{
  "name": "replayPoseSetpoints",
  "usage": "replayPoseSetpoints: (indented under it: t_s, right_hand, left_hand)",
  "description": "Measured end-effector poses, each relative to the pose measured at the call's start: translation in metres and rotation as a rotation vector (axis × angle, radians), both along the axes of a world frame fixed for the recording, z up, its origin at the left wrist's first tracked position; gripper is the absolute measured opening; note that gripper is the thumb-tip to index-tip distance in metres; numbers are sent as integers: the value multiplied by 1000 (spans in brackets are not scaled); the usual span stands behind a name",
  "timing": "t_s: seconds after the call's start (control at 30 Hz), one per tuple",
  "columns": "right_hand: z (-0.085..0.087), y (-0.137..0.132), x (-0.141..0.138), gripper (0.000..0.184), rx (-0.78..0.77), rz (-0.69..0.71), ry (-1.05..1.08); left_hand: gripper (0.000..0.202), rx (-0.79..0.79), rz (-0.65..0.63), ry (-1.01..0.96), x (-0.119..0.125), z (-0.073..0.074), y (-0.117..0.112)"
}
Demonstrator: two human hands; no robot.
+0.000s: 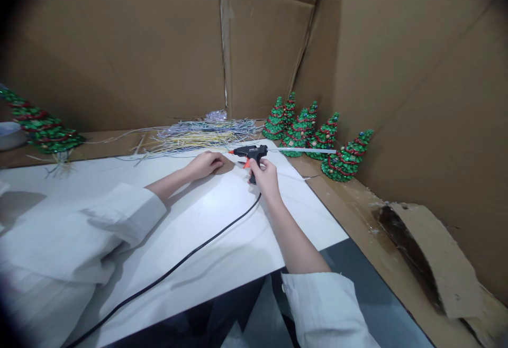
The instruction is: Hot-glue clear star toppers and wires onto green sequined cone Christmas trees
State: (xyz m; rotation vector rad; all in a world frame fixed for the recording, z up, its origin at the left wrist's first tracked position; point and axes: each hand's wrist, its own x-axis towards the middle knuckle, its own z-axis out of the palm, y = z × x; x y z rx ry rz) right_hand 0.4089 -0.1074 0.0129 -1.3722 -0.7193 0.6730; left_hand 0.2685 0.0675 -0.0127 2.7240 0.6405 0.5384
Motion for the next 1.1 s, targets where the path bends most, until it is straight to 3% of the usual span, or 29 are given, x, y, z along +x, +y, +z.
replayPoseSetpoints:
  t_s: [0.13, 0.43, 0.7, 1.1]
  right_hand:
    - [0, 0, 0, 29, 0, 4, 6]
    - [3, 3, 1, 26, -110, 41, 213]
    - [11, 3, 0, 20, -180, -5, 352]
    - [14, 1, -3, 23, -176, -30, 351]
  left_hand:
    - [15, 21, -17, 14, -1, 0, -5]
    - [17, 105, 141, 38, 6, -10, -14]
    - [19, 0, 239, -59, 0, -13, -8]
    - [18, -72, 174, -230, -4, -8, -2]
